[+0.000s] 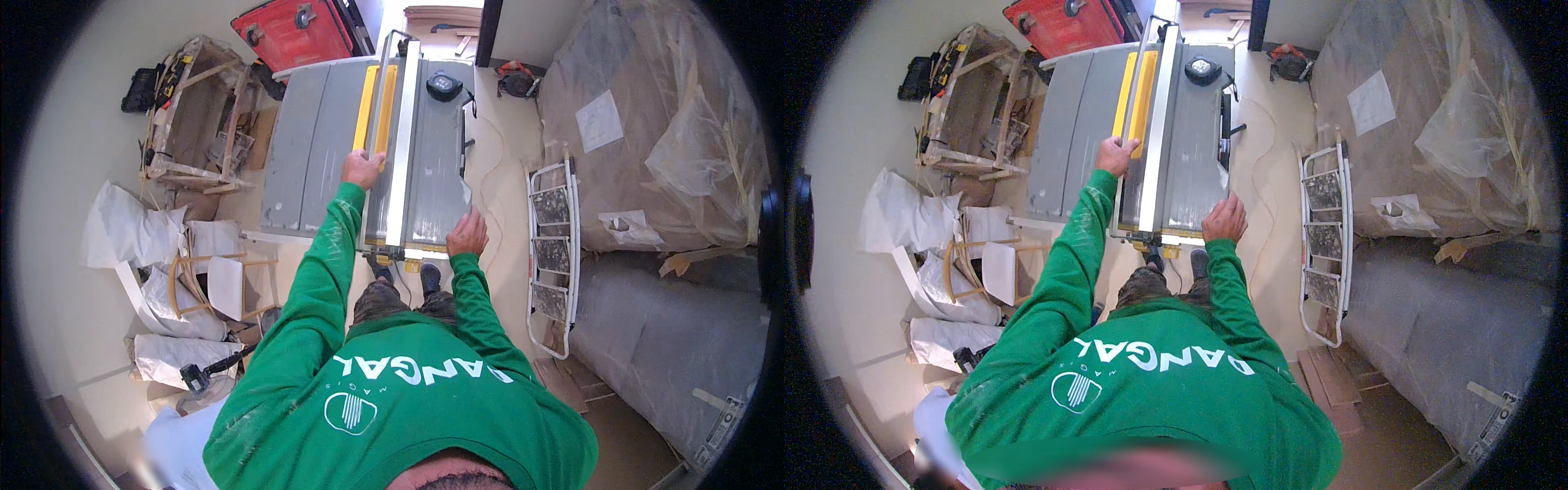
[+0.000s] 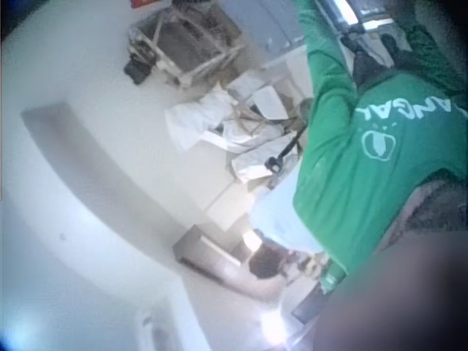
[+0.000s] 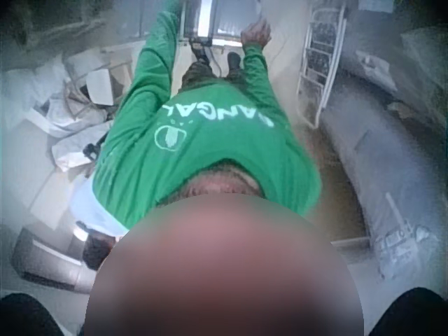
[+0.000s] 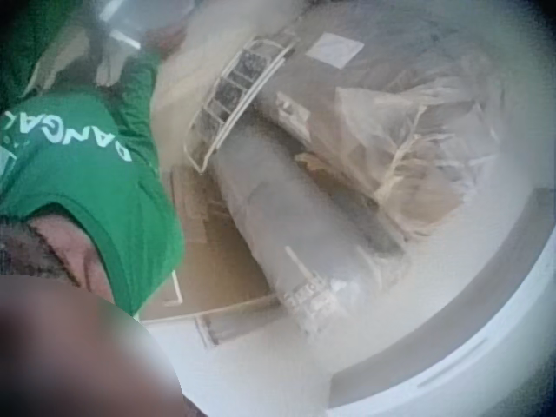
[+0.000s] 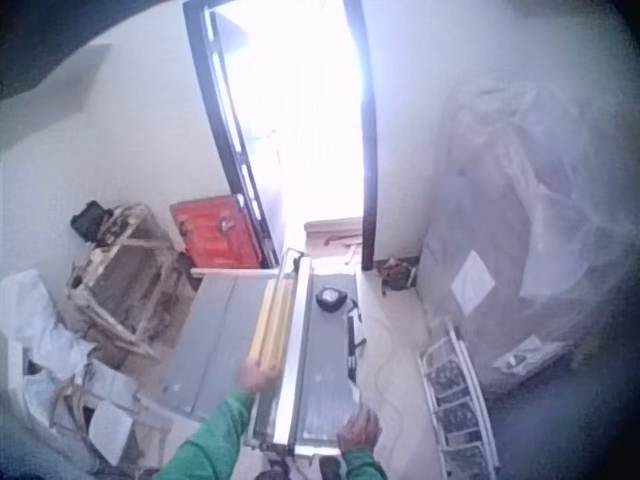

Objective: The person adjusts the fence and blade guard on a table saw using a tape measure and a wrench. They repeatedly measure and reposition the fence, then tighten the fence and blade guard components.

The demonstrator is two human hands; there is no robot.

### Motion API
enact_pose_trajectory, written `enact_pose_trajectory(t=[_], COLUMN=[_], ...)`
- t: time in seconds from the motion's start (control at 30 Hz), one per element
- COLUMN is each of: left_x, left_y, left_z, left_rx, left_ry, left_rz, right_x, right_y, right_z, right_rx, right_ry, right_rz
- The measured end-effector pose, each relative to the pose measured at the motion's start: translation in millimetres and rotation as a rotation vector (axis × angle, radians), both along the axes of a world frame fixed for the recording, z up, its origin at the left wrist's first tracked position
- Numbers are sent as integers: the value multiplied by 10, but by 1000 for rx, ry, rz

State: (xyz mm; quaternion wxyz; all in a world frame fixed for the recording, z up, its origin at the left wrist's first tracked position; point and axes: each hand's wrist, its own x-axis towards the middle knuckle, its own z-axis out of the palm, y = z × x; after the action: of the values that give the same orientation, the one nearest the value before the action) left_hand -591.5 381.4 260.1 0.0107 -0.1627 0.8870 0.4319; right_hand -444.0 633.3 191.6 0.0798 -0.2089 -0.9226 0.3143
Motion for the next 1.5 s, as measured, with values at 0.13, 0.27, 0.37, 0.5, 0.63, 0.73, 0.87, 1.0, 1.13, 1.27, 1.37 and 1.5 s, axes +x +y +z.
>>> enact_pose_trajectory(t=[0.13, 0.27, 0.37, 0.5, 0.63, 0.73, 0.87, 1.0, 1.13, 1.27, 1.37, 1.5], left_x=[19, 1, -11, -21, 57, 139, 209, 249, 277, 208, 208, 471], left_y=[7, 25, -5, -23, 169, 401, 420, 264, 238, -65, -670, -1667], left_z=[193, 152, 41, 127, 480, 663, 743, 790, 774, 581, 431, 450], left_rx=[-42, 7, -5, 32, -8, -8, 160, 174, 185, 334, 330, 397], left_ry=[12, 59, 74, 71, 125, 203, 178, 52, 143, 11, -54, -252], left_rz=[-43, -5, -11, -46, -202, -297, -304, -308, -339, -614, -672, -579], right_x=[13, 18, 34, 50, -155, -631, -1158, -1175, -1113, -1094, -1037, -728], right_y=[-7, -14, -4, 1, -127, -469, -902, -1044, -1014, -911, -795, -797], right_z=[-29, -63, -34, 107, 347, 478, 484, 439, 523, 566, 524, 635], right_rx=[17, 66, 83, 178, 250, -368, -610, -647, -665, -678, -522, -213], right_ry=[-3, 60, 73, 98, 292, 379, 287, 258, 180, 95, 62, 347], right_rz=[-16, -32, -1, -11, 111, 333, 354, 386, 461, 526, 518, 560])
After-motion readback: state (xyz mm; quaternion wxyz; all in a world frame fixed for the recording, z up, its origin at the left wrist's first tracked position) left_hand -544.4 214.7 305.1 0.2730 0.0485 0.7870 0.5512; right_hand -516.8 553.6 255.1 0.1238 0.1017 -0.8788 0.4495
